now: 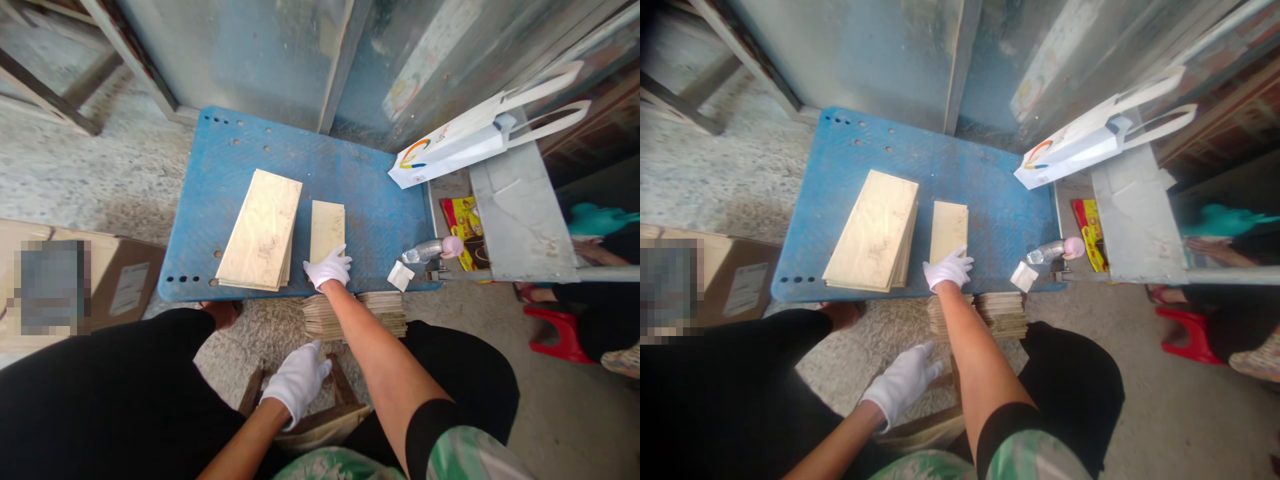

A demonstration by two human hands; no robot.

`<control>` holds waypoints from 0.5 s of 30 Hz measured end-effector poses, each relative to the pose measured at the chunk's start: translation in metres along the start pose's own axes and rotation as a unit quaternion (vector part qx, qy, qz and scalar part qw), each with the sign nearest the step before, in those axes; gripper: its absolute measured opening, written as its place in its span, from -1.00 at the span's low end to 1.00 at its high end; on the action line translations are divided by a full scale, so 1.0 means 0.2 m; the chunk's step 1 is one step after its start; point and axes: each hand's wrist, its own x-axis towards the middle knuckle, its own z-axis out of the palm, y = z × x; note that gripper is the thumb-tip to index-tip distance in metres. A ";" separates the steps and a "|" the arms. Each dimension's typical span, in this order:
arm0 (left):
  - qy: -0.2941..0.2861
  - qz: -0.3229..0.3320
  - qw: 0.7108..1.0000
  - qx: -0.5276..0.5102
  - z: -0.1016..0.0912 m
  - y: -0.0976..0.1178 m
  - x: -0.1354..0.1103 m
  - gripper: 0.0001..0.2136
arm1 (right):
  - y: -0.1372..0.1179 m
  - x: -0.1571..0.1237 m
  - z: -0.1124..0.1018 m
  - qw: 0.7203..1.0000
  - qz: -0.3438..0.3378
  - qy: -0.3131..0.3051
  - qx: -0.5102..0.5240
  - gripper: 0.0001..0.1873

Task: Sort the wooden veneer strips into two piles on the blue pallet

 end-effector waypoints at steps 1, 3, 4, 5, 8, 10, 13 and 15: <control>-0.001 -0.001 1.000 -0.002 0.00 0.00 0.00 -0.50 | 0.00 0.01 0.00 1.000 0.000 -0.005 -0.001 0.34; 0.001 0.001 1.000 -0.005 0.00 0.00 0.01 -0.50 | 0.00 0.02 -0.01 1.000 -0.001 -0.005 -0.003 0.34; 0.003 0.006 1.000 -0.007 0.01 0.00 0.01 -0.50 | 0.01 0.02 -0.02 1.000 -0.004 -0.001 -0.004 0.34; 0.006 0.010 1.000 -0.010 0.01 -0.01 0.02 -0.50 | 0.01 0.02 -0.03 1.000 -0.009 0.005 -0.006 0.34; 0.015 0.025 0.999 -0.020 0.03 -0.02 0.03 -0.52 | 0.03 0.01 -0.06 0.999 -0.027 0.012 -0.020 0.35; 0.026 0.033 0.999 -0.028 0.04 -0.03 0.04 -0.54 | 0.05 0.00 -0.09 0.999 -0.039 0.009 -0.026 0.35; 0.053 0.051 0.996 -0.056 0.05 -0.05 0.06 -0.56 | 0.08 0.00 -0.16 0.997 -0.071 -0.006 0.007 0.35; 0.080 0.066 0.990 -0.094 0.05 -0.06 0.07 -0.58 | 0.11 0.00 -0.22 0.992 -0.103 -0.034 0.063 0.31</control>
